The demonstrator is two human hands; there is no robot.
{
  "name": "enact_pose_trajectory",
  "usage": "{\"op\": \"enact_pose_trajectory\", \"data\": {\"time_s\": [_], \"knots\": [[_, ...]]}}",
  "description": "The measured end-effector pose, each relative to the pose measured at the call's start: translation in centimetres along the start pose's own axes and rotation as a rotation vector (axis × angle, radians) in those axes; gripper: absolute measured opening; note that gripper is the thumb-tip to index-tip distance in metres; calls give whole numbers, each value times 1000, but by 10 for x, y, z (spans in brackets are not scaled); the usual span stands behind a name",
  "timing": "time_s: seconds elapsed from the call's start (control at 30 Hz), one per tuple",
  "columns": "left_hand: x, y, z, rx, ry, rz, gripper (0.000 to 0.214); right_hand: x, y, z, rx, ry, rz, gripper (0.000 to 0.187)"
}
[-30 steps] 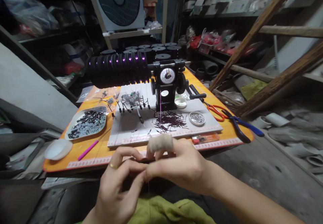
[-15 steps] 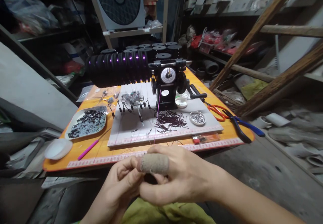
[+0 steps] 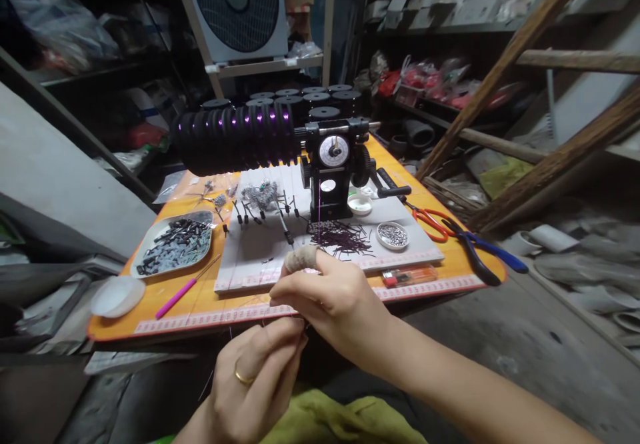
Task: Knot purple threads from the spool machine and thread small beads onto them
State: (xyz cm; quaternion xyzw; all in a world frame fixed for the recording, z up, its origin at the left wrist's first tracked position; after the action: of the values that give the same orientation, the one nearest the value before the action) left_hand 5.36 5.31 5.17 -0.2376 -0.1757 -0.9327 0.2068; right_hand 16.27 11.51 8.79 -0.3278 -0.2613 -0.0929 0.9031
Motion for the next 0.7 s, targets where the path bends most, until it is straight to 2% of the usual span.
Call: {"op": "enact_pose_trajectory", "data": {"time_s": [0.03,0.07,0.1,0.17,0.23,0.3,0.37,0.43,0.5,0.57,0.63,0.7], "knots": [[0,-2,1,38,-11,-59,20,0,-1,0,17,13,-45,13],[0,-11,2,160,-12,-166,18,1,-2,0,41,25,-74,15],[-1,-24,0,357,-13,-319,15,1,-5,-2,73,12,-79,18],[-13,-49,-16,838,-23,-708,15,-4,-11,-8,121,-89,-43,19],[-31,-52,-35,1227,-64,-1107,26,-11,-16,-14,120,-217,9,13],[-43,-43,-42,1417,-91,-1416,34,-13,-14,-18,44,-269,8,9],[-47,-37,-43,1473,-106,-1557,36,-11,-8,-21,-34,-260,-11,10],[-47,-37,-41,1432,-147,-1523,35,-12,-3,-25,-78,-297,25,11],[-39,-46,-35,1268,-161,-1225,28,-12,2,-27,-122,-336,124,11],[-16,-50,-17,894,-79,-750,16,-9,4,-22,-137,-295,201,4],[4,-33,-1,469,18,-310,13,-3,5,-12,-134,-183,205,9],[6,-11,2,135,43,-63,17,-2,6,-3,-125,-100,138,16]]}}
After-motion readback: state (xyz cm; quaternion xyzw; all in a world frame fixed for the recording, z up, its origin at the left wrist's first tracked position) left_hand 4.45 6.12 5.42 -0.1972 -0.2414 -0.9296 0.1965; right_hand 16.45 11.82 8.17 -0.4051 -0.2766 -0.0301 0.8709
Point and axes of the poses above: each hand's wrist, its own z-axis towards the middle knuckle, its own x-axis out of the back of the hand, y = z × x, the point moved 8 cm from there along z, towards the middle knuckle, and after that the axes turned 2 degrees about x, right-handed, at the moved point
